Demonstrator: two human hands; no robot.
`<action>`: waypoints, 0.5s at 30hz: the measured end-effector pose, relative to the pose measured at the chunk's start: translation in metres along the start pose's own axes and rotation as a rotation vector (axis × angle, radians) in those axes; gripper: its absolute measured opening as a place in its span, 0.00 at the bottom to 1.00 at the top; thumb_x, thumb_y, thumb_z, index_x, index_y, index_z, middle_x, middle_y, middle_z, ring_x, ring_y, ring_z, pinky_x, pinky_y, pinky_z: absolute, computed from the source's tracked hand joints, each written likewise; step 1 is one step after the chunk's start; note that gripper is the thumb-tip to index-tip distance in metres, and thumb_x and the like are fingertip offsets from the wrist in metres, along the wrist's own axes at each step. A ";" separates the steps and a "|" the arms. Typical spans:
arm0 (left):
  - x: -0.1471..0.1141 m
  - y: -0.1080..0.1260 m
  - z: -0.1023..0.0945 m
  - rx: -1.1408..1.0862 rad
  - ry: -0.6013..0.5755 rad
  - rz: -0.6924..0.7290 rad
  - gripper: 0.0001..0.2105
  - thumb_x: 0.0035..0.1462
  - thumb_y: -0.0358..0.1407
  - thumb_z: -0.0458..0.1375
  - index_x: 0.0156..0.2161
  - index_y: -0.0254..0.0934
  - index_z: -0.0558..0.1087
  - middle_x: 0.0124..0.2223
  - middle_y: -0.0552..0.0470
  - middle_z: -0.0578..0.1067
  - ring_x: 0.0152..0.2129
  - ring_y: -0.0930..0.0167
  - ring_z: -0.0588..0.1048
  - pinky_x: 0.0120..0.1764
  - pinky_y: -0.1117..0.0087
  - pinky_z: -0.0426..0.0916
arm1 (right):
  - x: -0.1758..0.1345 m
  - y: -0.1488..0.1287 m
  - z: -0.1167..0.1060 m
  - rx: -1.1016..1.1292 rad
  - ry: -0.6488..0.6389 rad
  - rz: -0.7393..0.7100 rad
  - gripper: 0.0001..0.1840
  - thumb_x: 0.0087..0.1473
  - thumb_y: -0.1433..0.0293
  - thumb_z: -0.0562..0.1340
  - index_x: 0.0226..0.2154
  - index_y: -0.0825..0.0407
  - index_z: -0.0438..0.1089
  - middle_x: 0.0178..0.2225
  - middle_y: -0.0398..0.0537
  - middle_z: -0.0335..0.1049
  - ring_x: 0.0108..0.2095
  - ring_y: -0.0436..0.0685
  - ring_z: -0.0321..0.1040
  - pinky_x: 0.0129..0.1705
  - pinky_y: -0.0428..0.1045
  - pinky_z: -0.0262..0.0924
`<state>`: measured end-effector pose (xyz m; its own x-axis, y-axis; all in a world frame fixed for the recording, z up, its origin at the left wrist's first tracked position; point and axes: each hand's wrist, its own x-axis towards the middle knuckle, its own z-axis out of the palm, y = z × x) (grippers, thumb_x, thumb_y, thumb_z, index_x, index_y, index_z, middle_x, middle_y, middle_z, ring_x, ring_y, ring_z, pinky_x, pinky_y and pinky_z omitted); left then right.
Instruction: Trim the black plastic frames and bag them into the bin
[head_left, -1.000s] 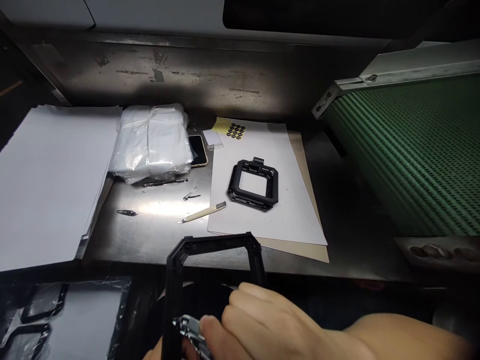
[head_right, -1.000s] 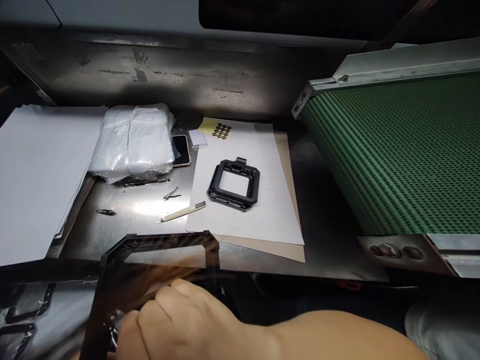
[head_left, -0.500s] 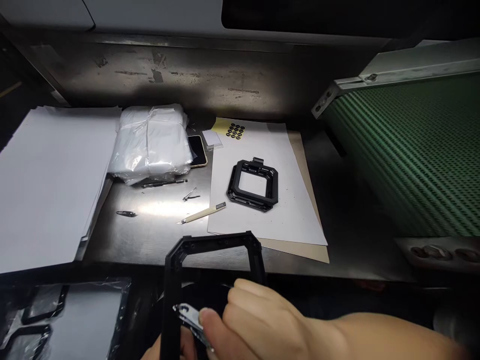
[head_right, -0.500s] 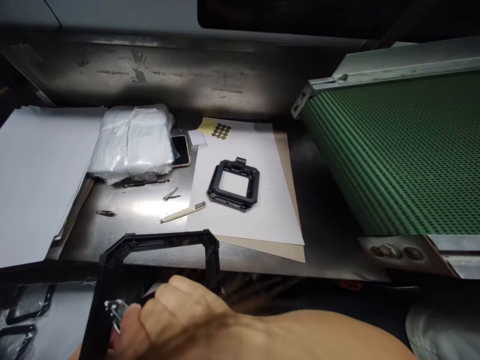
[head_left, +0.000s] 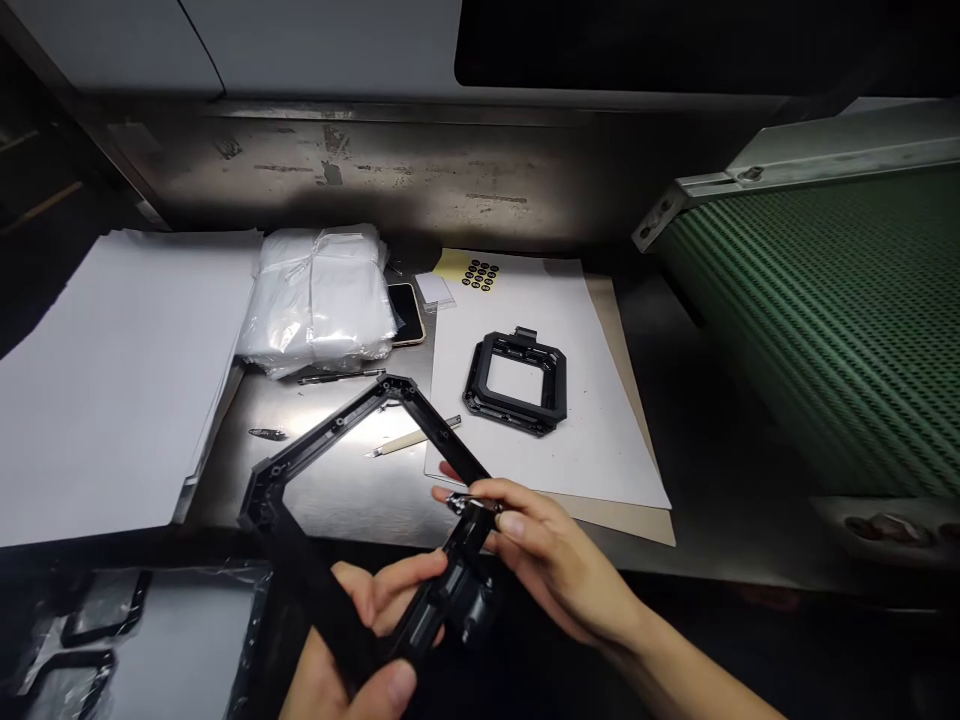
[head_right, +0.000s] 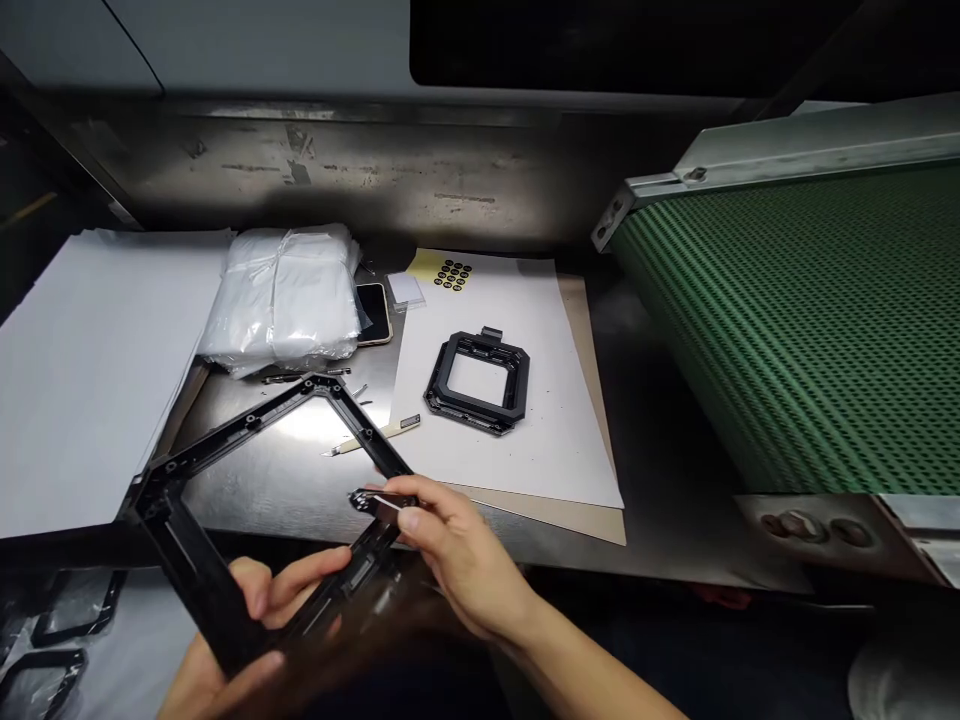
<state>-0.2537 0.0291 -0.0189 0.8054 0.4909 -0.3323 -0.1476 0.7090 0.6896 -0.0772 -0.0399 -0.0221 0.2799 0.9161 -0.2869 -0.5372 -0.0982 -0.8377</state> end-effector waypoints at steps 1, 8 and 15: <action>0.003 -0.006 -0.001 0.018 -0.047 0.006 0.08 0.43 0.32 0.61 0.27 0.42 0.65 0.50 0.54 0.69 0.48 0.61 0.64 0.46 0.60 0.59 | 0.004 0.004 0.000 0.035 -0.034 0.000 0.11 0.49 0.65 0.56 0.37 0.52 0.64 0.40 0.52 0.66 0.38 0.55 0.66 0.38 0.53 0.60; 0.023 0.006 -0.037 0.021 -0.188 -0.403 0.16 0.52 0.43 0.49 0.45 0.40 0.66 0.42 0.43 0.75 0.37 0.59 0.73 0.31 0.63 0.67 | 0.033 -0.045 -0.029 -0.548 -0.535 -0.028 0.11 0.46 0.69 0.56 0.34 0.57 0.65 0.23 0.43 0.63 0.22 0.48 0.61 0.25 0.45 0.57; 0.033 0.041 -0.028 0.222 -0.432 -0.458 0.16 0.51 0.34 0.50 0.46 0.30 0.60 0.34 0.36 0.77 0.31 0.56 0.75 0.36 0.54 0.63 | 0.048 -0.075 -0.008 -1.099 -0.839 -0.141 0.11 0.44 0.76 0.58 0.35 0.56 0.68 0.37 0.49 0.64 0.40 0.52 0.61 0.41 0.45 0.55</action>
<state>-0.2494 0.0883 -0.0195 0.9231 -0.1144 -0.3671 0.3481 0.6541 0.6715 -0.0170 0.0082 0.0230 -0.4876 0.8624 -0.1361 0.4589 0.1205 -0.8803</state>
